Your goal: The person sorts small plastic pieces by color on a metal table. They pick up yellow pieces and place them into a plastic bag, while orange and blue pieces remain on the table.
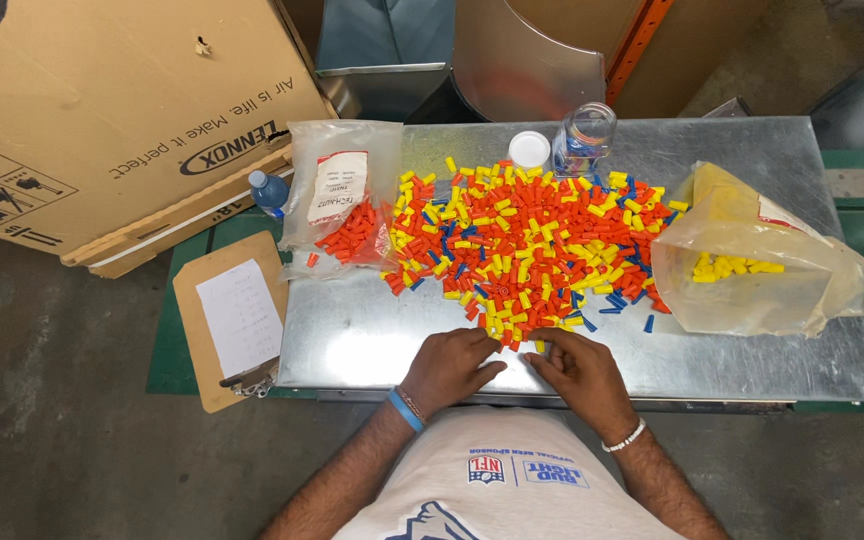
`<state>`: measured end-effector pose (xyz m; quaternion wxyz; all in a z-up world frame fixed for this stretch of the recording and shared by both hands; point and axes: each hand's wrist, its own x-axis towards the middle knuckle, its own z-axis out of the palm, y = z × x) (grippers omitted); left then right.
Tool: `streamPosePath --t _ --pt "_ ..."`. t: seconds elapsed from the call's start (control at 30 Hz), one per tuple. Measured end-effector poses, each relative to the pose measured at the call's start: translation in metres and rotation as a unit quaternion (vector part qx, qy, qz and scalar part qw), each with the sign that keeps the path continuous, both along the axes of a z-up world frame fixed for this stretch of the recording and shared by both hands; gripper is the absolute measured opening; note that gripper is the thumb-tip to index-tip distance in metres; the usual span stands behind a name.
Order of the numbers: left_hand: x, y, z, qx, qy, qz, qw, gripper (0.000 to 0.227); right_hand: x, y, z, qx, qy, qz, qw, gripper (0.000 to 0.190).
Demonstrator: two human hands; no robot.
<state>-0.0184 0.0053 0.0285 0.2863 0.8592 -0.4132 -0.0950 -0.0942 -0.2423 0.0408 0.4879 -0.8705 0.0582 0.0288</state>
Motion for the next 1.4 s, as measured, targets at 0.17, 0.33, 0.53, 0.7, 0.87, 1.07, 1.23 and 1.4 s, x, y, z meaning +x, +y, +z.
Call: streamPosePath --t 0.17,0.33,0.53,0.7,0.87,1.07,1.23,1.4 --pt "-0.004 -0.008 -0.014 0.023 -0.021 0.009 0.999 0.029 0.000 0.000 0.004 0.008 0.001 0.003 1.000 0.036" --pt "-0.004 -0.009 -0.028 0.006 -0.031 0.038 0.999 0.025 -0.002 0.001 0.000 0.017 -0.014 -0.004 1.000 0.036" --pt "-0.005 -0.003 -0.044 -0.052 -0.060 0.071 0.994 0.017 -0.006 0.002 0.001 0.022 -0.012 -0.003 1.000 0.035" --pt "0.042 0.032 -0.060 -0.132 -0.243 0.253 0.927 0.019 -0.007 0.001 -0.002 0.012 -0.034 -0.013 0.999 0.033" --pt "0.130 0.085 -0.066 -0.062 -0.271 0.438 0.855 0.032 -0.014 -0.001 -0.024 -0.028 -0.055 0.006 0.998 0.034" --pt "0.160 0.089 -0.074 0.021 -0.288 0.458 0.841 0.034 -0.015 0.011 -0.024 -0.048 -0.058 0.003 0.997 0.033" --pt "0.097 0.068 -0.046 -0.113 -0.235 0.370 0.892 0.044 -0.020 0.025 -0.025 -0.044 -0.050 -0.012 0.998 0.032" --pt "0.032 0.038 -0.029 -0.008 -0.015 0.016 1.000 0.030 -0.021 0.037 -0.024 -0.010 -0.072 -0.111 0.991 0.027"
